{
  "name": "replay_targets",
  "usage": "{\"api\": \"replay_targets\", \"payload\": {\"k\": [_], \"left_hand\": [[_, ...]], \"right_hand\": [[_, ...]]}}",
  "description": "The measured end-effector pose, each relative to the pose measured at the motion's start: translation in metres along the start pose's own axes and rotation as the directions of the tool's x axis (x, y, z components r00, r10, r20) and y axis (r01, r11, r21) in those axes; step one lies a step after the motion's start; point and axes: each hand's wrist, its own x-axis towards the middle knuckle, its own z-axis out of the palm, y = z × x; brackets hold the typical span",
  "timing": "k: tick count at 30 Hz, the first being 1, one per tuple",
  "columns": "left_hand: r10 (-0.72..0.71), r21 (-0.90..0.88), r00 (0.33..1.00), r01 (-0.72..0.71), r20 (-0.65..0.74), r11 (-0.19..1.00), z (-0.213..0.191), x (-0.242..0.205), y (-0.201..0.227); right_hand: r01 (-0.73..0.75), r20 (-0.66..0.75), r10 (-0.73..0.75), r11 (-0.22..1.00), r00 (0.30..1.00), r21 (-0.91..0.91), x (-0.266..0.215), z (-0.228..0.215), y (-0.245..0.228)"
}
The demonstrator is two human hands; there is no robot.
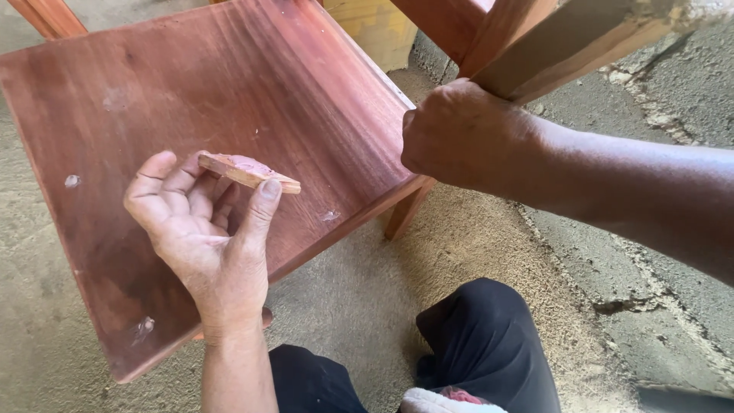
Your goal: The person kneels beside a wooden chair and applies wood filler to small holes and joints on the chair seat and legs. They hold a board with filler in one hand and use a small spatula to press filler into each spot, working around the chair.
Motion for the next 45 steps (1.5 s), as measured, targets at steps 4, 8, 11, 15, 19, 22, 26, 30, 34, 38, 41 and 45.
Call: {"api": "replay_targets", "payload": {"k": [4,8,11,15,19,22,26,30,34,38,41,45], "left_hand": [[0.002,-0.025,1.000,-0.002,0.003,1.000,-0.002,0.001,-0.001],[-0.016,-0.011,1.000,0.016,-0.001,1.000,-0.003,0.001,-0.001],[-0.017,-0.006,1.000,0.017,0.000,1.000,-0.002,0.002,0.000],[-0.048,-0.005,0.998,0.048,-0.036,0.999,0.003,0.003,0.009],[-0.032,-0.019,0.999,0.031,-0.025,0.999,-0.001,0.002,0.003],[-0.017,-0.011,1.000,0.017,0.006,1.000,0.000,0.003,0.006],[-0.049,-0.001,0.999,0.049,-0.022,0.999,0.003,0.004,0.013],[-0.027,0.040,0.999,0.028,-0.024,0.999,0.005,0.004,0.013],[-0.048,0.019,0.999,0.048,-0.014,0.999,0.008,0.004,0.013],[-0.031,0.009,0.999,0.031,-0.026,0.999,0.009,0.003,0.012],[-0.036,0.023,0.998,0.037,-0.042,0.999,0.009,0.003,0.012],[-0.015,0.019,0.999,0.015,-0.039,1.000,0.006,0.003,0.007]], "right_hand": [[-0.026,-0.016,0.027,0.999,1.000,0.042,-0.004,-0.006,0.001],[0.033,0.000,-0.033,0.999,0.999,0.030,-0.009,-0.009,0.002],[0.032,0.002,-0.032,0.999,0.999,0.025,-0.010,-0.008,0.001],[0.040,0.003,-0.040,0.998,0.999,0.056,-0.011,-0.011,0.002],[0.034,0.005,-0.034,0.996,0.999,0.080,-0.015,-0.013,0.002],[0.066,-0.020,-0.065,0.995,0.998,0.068,-0.020,-0.015,0.002],[0.140,0.097,-0.144,0.989,0.985,0.043,-0.032,-0.004,0.001],[0.008,0.384,-0.090,0.978,0.919,0.210,-0.060,0.005,0.018],[-0.135,0.502,-0.042,0.940,0.864,0.312,-0.069,0.011,0.027],[-0.093,0.329,0.007,0.964,0.944,0.249,-0.062,0.004,0.026],[-0.105,0.271,0.037,0.965,0.962,0.240,-0.052,-0.003,0.022],[-0.088,0.152,0.068,0.988,0.986,0.128,-0.039,-0.006,0.020]]}}
